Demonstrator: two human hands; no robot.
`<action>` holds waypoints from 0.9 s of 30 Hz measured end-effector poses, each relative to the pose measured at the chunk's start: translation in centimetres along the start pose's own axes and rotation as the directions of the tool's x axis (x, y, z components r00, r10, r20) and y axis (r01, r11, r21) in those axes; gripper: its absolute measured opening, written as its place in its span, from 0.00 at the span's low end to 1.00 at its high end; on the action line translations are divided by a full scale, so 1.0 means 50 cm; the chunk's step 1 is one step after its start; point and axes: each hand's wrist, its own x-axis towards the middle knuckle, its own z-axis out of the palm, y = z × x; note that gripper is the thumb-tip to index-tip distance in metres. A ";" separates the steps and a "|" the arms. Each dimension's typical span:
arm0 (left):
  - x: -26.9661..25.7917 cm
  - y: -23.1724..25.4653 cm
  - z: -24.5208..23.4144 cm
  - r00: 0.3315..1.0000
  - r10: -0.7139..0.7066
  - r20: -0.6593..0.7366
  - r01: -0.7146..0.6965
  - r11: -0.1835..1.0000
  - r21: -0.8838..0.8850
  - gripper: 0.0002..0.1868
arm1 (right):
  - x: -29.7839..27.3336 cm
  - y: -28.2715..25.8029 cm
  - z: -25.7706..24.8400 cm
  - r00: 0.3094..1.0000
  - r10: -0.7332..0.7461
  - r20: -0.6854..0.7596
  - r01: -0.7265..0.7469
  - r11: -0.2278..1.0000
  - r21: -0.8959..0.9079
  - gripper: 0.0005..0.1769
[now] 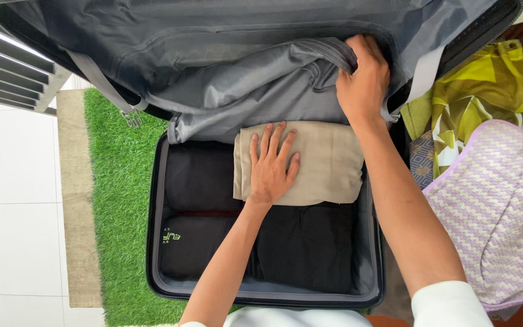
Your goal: The person packs a suitcase by folding and arranging a pair of shorts, a small patterned pouch, and a graphic t-shirt by hand into the luggage compartment.
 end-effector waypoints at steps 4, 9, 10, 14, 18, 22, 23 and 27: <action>0.021 -0.006 -0.009 0.996 -0.088 -0.007 0.087 0.990 -0.113 0.28 | -0.001 -0.012 0.001 0.996 0.091 0.013 -0.091 0.995 0.035 0.29; 0.093 -0.059 -0.003 0.950 -0.305 -0.064 0.284 0.933 -0.223 0.31 | -0.063 -0.050 -0.007 0.997 -0.067 -0.031 0.066 0.997 -0.042 0.47; 0.108 -0.077 0.002 0.954 -0.290 -0.081 0.277 0.951 -0.138 0.30 | -0.084 -0.055 -0.006 0.998 -0.061 -0.011 0.060 0.995 -0.075 0.43; 0.150 -0.149 0.027 0.959 -0.284 -0.011 0.284 0.957 0.053 0.27 | -0.151 -0.048 -0.006 0.977 -0.050 0.206 0.100 0.966 -0.237 0.28; 0.131 -0.171 0.033 0.951 -0.295 0.091 0.298 0.954 -0.015 0.27 | -0.174 -0.025 -0.002 0.932 0.033 0.361 0.026 0.987 -0.157 0.22; 0.056 -0.143 -0.001 0.973 -0.151 -0.173 0.141 0.988 -0.067 0.20 | -0.208 -0.033 -0.035 0.961 -0.031 0.275 0.058 0.994 -0.089 0.24; 0.022 -0.124 -0.011 0.956 -0.182 -0.228 0.164 0.982 -0.098 0.21 | -0.224 -0.038 -0.047 0.970 -0.048 0.237 0.065 0.996 -0.063 0.25; -0.092 -0.075 -0.040 0.886 -0.405 -0.224 0.346 0.902 -0.259 0.26 | -0.322 -0.054 -0.094 0.992 0.023 0.121 -0.019 0.999 -0.036 0.32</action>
